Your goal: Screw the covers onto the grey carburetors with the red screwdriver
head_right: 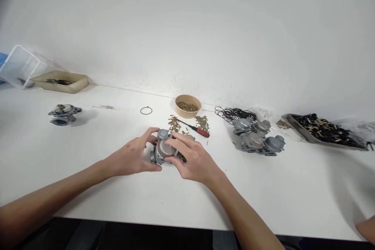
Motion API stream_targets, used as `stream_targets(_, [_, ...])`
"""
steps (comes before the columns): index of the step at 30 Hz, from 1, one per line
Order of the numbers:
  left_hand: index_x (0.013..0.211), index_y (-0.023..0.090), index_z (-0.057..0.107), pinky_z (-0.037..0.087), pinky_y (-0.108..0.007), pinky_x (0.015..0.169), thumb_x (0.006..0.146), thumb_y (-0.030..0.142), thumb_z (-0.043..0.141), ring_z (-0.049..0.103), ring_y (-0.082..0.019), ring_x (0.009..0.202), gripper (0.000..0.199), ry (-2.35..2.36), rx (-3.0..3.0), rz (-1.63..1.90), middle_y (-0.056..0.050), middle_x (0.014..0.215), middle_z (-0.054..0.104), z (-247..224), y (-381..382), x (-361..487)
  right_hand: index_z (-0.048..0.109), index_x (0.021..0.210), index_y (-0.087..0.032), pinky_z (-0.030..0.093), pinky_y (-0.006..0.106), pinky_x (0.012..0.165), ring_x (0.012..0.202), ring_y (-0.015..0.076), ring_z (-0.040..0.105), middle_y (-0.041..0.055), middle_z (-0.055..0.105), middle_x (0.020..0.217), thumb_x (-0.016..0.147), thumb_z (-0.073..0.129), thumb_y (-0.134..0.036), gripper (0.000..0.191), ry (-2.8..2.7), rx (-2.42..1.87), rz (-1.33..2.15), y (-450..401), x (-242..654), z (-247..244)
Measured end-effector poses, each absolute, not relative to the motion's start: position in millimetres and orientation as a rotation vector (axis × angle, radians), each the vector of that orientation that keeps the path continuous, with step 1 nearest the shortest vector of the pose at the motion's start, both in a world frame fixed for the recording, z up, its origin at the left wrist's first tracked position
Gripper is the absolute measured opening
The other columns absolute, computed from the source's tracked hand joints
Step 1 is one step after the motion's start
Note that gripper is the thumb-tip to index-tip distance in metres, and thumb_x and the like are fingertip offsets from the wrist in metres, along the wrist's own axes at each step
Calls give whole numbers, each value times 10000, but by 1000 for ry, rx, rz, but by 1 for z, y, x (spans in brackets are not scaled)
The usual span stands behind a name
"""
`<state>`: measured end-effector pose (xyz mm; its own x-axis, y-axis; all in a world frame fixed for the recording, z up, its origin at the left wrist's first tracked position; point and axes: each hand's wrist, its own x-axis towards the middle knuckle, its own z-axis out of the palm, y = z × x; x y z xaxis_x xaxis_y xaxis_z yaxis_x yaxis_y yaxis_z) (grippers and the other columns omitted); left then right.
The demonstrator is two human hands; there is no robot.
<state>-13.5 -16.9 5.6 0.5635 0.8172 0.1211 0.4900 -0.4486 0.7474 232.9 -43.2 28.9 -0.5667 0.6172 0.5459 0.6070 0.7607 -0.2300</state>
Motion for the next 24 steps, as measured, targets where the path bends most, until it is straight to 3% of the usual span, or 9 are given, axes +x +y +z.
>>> stream_targets(4, [1374,289,359,560,-359,769,813,302,801,704,-236,892,714,876,1964,570,-60,1091,699,3,-11,-14,633,1240,-196,628,381,958,1236,255,672,125,693,1338,980,625,-215,261,-2460,-897,-1,-45,228,29])
stream_targets(7, [1400,286,365,564,-331,776,823,246,781,702,-216,921,713,731,1842,554,-52,1066,697,3,-4,-16,631,1206,-185,612,448,1005,1172,257,696,122,720,1271,1007,564,-199,210,-2535,-862,-65,-46,224,33])
stream_targets(12, [1438,303,392,596,-413,926,785,167,784,676,-249,1125,774,629,1689,495,-95,1245,640,2,8,-17,604,1151,-218,513,513,1161,1042,215,717,75,732,1192,1003,548,-181,163,-2597,-904,-21,-47,226,37])
stream_targets(17, [1456,312,453,593,-454,970,788,171,798,654,-272,1209,765,563,1665,456,-114,1338,616,-2,15,-18,600,1147,-218,504,513,1169,1022,204,705,59,726,1141,983,553,-150,184,-2610,-909,-39,-48,227,33])
stream_targets(21, [1584,373,328,554,-494,1051,785,177,814,578,-304,1367,955,467,1742,316,-148,1553,499,4,27,-35,624,1164,-206,523,519,1131,1042,214,719,67,749,1165,1003,621,-286,179,-2509,-818,-91,-47,235,38])
stream_targets(24, [1609,402,306,549,-477,1062,867,193,723,519,-286,1442,876,472,1849,188,-122,1591,486,12,46,-55,660,1139,-206,544,484,1071,1030,215,729,57,775,1127,997,635,-270,158,-2377,-818,-122,-38,254,52])
